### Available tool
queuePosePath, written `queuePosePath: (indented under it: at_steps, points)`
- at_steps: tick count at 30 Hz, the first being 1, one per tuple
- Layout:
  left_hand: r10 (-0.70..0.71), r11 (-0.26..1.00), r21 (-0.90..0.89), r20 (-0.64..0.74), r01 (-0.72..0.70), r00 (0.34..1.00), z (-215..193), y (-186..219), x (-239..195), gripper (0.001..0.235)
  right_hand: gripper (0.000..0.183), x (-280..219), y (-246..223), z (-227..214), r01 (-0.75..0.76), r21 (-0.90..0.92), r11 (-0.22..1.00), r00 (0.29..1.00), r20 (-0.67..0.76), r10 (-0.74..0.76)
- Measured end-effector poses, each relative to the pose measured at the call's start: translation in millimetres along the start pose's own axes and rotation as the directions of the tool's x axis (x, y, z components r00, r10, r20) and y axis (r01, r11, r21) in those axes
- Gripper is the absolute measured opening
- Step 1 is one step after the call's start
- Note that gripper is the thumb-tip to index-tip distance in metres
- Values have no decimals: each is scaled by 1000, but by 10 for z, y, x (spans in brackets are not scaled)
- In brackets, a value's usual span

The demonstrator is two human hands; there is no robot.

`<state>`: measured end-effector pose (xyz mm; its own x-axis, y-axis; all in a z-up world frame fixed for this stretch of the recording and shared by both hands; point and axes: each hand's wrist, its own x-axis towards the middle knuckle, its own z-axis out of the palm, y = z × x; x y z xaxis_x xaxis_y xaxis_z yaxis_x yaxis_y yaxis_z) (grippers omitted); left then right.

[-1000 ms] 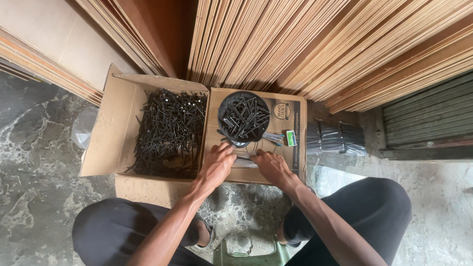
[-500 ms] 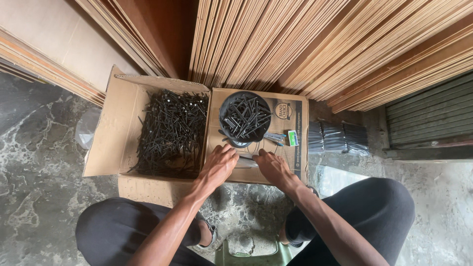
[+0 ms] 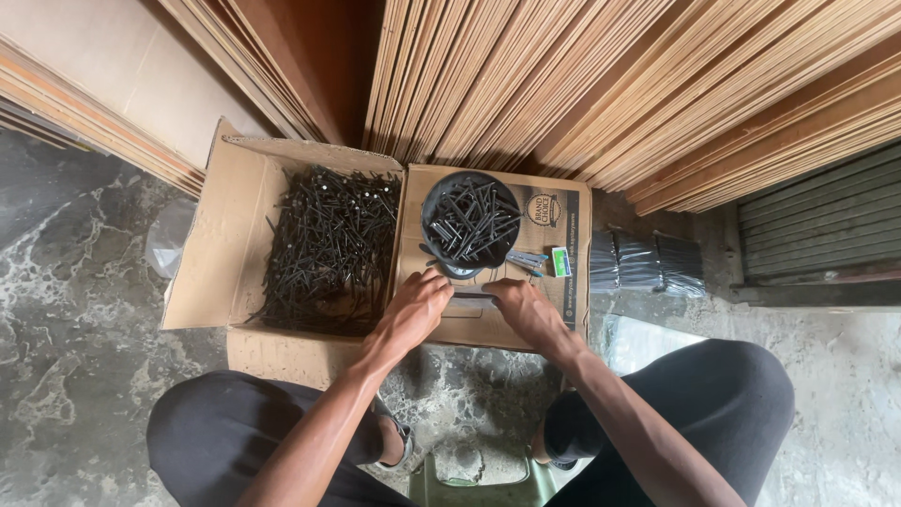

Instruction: The person picks up nails from a container by hand and places them into a small plastic bag.

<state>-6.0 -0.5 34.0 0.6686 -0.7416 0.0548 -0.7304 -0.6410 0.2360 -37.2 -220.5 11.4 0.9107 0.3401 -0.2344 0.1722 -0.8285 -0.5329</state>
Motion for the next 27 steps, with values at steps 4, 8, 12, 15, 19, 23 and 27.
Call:
queuePosePath:
  at_steps: [4, 8, 12, 15, 19, 23, 27]
  points:
    - [10, 1000, 4, 14, -10, 1000, -117, 37, -9, 21, 26, -51, -356, -296, 49, 1, 999, 998, -39, -49]
    - [-4, 1000, 12, 23, 4, 1000, 352, -174, -15, 20, 30, -63, -202, -185, 37, 15, 999, 998, -59, -36]
    - [-31, 999, 23, 25, 31, 999, 456, -216, -13, 20, 30, 49, -31, 10, 81, -116, 990, 995, -51, -88]
    - [-36, 999, -29, 56, 38, 998, 213, -100, -8, 21, 29, 17, -85, -67, 86, -70, 994, 994, -59, -90]
    - [-31, 999, -22, 56, 32, 998, -117, -14, 20, 20, 31, 49, 165, 92, 124, -105, 987, 990, -52, -130]
    - [-41, 999, -11, 132, 43, 990, -342, 112, -22, 21, 32, 28, 17, -62, 199, -82, 977, 978, -39, -203]
    - [-25, 998, -60, 88, 31, 996, -290, 122, -80, 20, 33, -42, 30, -78, 177, 0, 984, 983, -41, -177]
